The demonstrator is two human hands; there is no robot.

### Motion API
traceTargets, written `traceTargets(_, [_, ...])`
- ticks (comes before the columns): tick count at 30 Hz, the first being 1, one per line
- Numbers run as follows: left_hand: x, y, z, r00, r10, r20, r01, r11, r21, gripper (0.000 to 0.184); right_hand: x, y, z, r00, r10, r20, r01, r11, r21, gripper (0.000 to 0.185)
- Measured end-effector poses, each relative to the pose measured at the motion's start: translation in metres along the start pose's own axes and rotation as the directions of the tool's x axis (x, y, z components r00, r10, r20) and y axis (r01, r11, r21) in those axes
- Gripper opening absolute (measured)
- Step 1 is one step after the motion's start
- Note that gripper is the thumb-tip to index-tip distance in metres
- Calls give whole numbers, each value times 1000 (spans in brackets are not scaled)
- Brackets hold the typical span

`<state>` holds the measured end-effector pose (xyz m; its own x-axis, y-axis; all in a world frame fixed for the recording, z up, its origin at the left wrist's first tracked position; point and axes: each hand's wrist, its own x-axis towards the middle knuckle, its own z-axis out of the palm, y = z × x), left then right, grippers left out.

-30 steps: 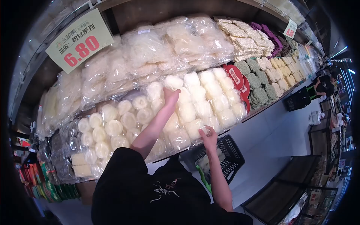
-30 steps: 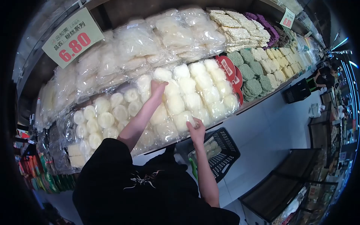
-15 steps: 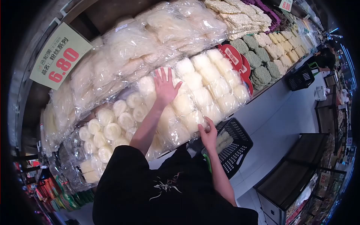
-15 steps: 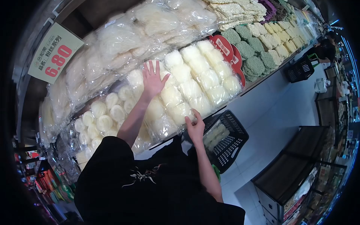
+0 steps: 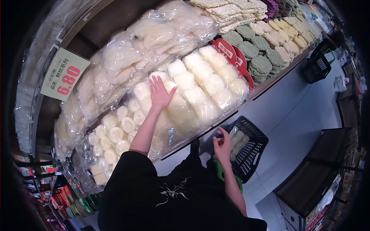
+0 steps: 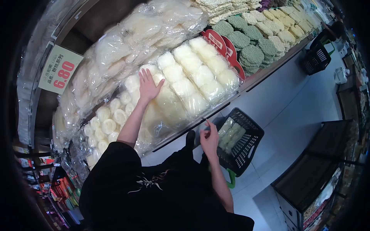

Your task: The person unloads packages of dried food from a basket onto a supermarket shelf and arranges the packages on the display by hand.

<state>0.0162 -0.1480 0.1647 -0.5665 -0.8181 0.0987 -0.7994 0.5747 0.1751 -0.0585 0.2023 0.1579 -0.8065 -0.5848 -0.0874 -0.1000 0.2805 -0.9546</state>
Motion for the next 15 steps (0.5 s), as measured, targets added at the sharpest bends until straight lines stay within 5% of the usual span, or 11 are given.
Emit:
traceTargets(6, [0,23,-11,991,-92,93,75,981,176,101,-99,158,-109,945,326,5,-302,879,-370,32])
traceTargets(10, [-27,41,-7,996,-16,82,0,981,196,95,-152,186,-152,852,518,-70,-494,755,-430,30])
traceTargets(15, [-21,53,-14,999,11,32,-14,995,97,78,-174,198,-163,845,530,-73,-520,779,-352,27])
